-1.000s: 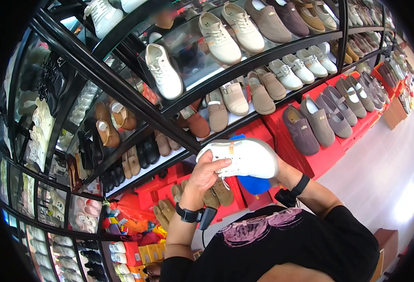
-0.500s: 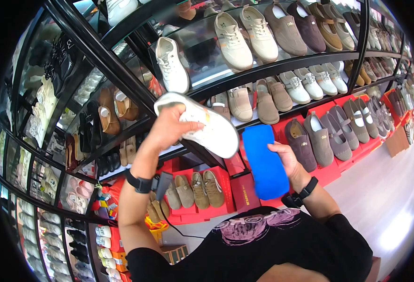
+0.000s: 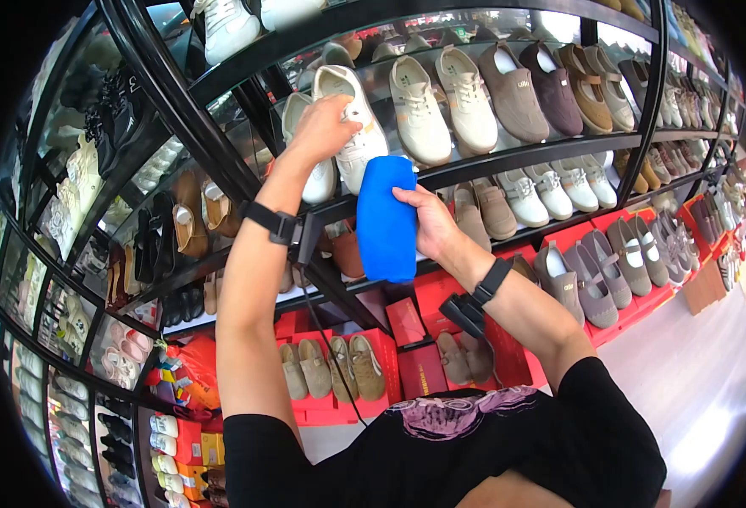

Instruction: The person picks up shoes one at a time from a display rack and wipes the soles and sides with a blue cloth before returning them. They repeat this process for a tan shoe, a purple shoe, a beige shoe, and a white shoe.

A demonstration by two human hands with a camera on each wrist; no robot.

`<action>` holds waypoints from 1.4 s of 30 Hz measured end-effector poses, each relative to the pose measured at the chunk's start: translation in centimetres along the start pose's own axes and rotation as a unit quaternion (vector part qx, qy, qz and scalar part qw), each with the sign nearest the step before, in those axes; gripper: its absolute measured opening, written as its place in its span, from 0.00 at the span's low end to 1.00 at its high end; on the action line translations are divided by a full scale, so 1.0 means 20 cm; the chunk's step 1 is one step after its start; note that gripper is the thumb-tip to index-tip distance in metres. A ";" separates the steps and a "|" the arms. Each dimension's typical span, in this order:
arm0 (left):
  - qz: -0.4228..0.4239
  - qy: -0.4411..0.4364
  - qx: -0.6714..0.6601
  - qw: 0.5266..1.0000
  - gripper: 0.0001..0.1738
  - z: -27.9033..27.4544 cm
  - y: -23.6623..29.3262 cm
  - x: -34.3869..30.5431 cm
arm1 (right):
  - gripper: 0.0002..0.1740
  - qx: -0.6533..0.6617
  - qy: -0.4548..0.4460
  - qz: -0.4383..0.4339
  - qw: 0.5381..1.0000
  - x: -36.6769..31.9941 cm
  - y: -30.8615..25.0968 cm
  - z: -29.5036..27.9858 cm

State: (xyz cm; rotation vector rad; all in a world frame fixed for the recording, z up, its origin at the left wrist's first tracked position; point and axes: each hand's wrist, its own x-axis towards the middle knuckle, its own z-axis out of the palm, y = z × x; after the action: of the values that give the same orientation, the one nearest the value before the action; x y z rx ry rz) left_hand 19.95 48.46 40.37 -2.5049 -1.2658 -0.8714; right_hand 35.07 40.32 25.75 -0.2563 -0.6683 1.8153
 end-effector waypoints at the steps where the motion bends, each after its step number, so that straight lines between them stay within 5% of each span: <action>1: 0.020 0.005 0.024 0.999 0.25 0.02 0.00 0.04 | 0.15 -0.005 0.023 -0.013 1.000 0.04 -0.01 0.00; 17: -0.053 -0.033 0.068 0.996 0.26 0.20 -0.10 0.17 | 0.13 -0.252 0.104 -0.099 0.957 0.13 0.00 0.03; 24: 0.019 0.060 0.013 0.998 0.26 0.16 -0.21 0.11 | 0.14 -0.248 0.092 -0.130 0.956 0.09 0.06 0.02; 30: -0.046 0.061 0.007 0.997 0.27 0.05 -0.34 0.03 | 0.16 -0.338 0.065 -0.157 0.926 0.13 0.13 0.02; 35: -0.059 0.123 0.020 0.991 0.32 0.16 -0.18 -0.05 | 0.15 -0.352 0.071 -0.178 0.916 0.11 0.15 0.02; 42: -0.224 0.118 -0.251 0.934 0.30 0.56 -0.20 -0.18 | 0.15 -0.325 0.097 -0.190 0.921 0.13 0.10 -0.01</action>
State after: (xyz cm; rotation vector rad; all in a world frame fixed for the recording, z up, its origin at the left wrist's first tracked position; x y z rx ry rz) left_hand 19.75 53.27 29.00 -2.3632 -1.7358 -1.7417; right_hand 32.56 42.36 24.86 -0.6881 -1.0836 1.1349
